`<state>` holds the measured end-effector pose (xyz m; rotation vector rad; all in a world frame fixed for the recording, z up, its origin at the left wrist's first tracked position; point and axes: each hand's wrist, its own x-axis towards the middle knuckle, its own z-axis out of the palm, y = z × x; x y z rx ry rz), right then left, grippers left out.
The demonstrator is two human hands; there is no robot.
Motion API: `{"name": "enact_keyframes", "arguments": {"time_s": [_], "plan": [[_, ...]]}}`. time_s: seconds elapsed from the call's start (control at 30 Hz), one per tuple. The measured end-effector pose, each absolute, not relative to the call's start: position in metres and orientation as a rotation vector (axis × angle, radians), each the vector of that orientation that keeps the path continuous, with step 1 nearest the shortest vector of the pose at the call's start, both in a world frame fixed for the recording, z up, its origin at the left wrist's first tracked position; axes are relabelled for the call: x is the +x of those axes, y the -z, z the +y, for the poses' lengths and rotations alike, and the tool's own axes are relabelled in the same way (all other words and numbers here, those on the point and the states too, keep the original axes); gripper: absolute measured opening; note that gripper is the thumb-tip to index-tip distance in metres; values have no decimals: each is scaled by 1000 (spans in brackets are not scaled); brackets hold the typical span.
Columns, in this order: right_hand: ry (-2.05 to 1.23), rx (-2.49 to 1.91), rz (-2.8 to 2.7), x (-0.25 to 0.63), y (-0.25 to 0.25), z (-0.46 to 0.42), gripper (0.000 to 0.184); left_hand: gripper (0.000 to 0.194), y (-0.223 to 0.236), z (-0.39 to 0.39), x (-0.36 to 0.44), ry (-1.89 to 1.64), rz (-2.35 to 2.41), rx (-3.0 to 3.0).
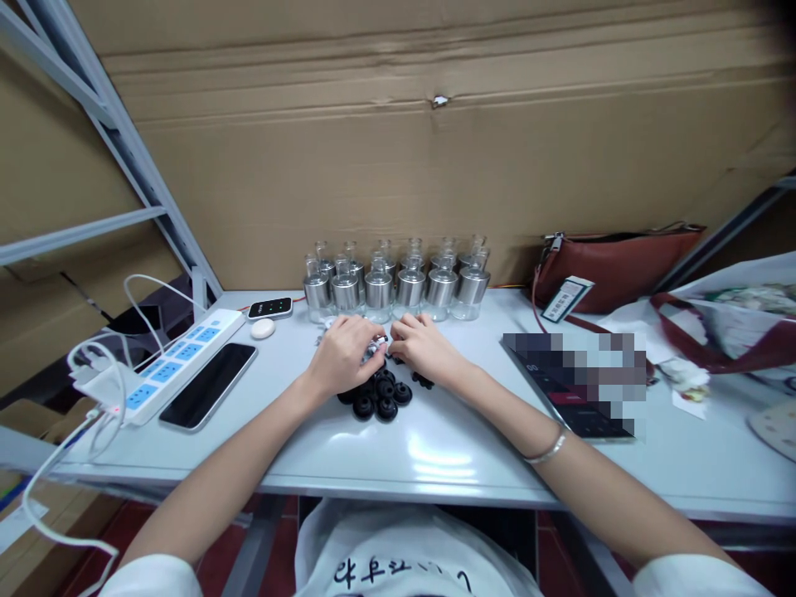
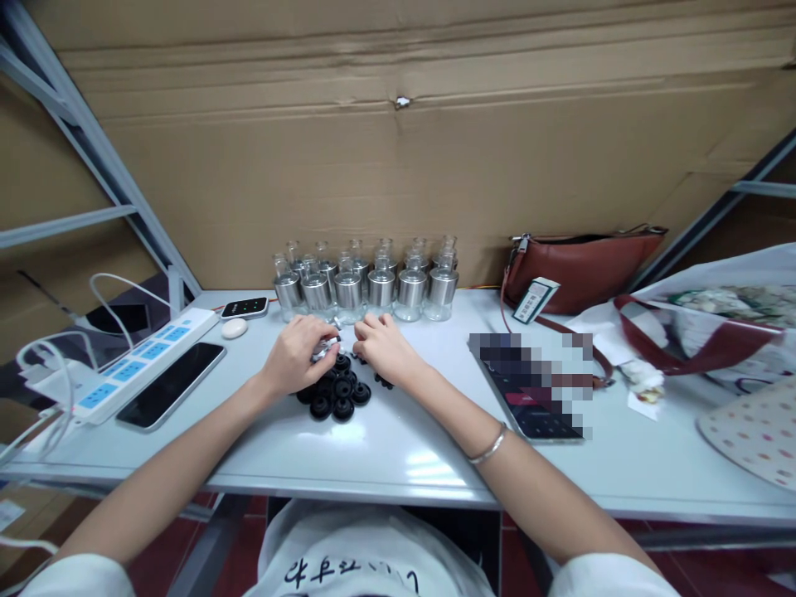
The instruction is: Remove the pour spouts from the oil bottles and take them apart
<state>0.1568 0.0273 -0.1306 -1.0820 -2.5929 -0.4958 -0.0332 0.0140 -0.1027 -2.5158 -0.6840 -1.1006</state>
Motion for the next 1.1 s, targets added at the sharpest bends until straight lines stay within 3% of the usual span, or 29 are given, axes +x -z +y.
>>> {"name": "enact_keyframes", "arguments": {"time_s": [0.37, 0.67, 0.9, 1.1], "plan": [[257, -1310, -2431, 181, 113, 23, 13, 7, 104, 14, -33, 1110, -678, -2508], [78, -1367, -2414, 177, 126, 25, 10, 8, 108, 16, -32, 1106, -677, -2514], [89, -902, -2205, 171, 114, 10, 21, 9, 111, 13, -29, 1139, -590, -2575], [222, -682, -2203, 157, 116, -2, 20, 8, 111, 11, -30, 1184, -585, -2591]]}}
